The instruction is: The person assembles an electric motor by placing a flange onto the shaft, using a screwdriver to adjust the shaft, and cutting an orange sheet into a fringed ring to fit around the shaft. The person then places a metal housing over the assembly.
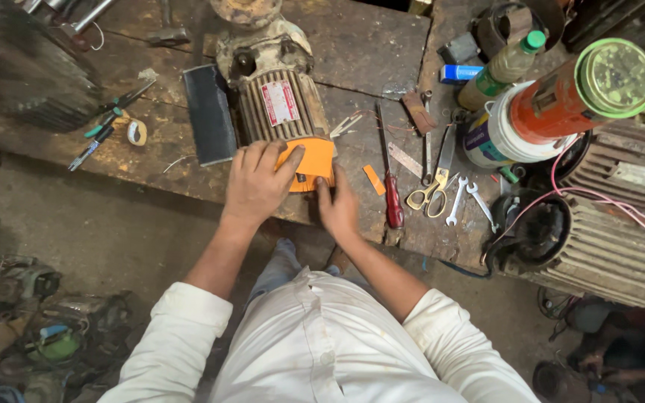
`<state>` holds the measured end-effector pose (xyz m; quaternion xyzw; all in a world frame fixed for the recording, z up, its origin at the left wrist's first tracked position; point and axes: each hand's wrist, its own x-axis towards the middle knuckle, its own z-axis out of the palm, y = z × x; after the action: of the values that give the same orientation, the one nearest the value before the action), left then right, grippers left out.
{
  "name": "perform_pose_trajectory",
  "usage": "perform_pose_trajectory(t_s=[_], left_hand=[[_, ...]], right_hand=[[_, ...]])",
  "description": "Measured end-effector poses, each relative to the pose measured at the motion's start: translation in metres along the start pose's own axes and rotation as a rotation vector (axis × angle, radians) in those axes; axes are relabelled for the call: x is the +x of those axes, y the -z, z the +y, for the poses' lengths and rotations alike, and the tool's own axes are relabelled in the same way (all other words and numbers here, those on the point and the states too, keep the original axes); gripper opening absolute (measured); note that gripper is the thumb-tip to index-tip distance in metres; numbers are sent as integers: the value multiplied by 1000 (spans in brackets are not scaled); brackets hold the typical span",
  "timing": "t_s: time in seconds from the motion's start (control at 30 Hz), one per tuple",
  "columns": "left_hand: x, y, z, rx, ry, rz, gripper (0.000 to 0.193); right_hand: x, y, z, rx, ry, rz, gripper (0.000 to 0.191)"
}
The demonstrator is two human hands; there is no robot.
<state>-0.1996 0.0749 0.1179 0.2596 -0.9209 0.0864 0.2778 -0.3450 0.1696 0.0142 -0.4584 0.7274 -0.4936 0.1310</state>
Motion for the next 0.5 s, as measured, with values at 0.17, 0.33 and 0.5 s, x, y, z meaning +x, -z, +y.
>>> perform_pose_trajectory(t_s=[0.17, 0.33, 0.5], left_hand=[[15, 4, 6, 42, -53, -35, 39], [32, 1, 4, 82, -186, -59, 38], [33, 2, 3, 122, -207, -113, 40]], right_hand=[[1, 2, 1, 67, -33, -110, 23], [7, 0, 1, 24, -8, -106, 26], [8, -1, 1, 1, -23, -52, 31]])
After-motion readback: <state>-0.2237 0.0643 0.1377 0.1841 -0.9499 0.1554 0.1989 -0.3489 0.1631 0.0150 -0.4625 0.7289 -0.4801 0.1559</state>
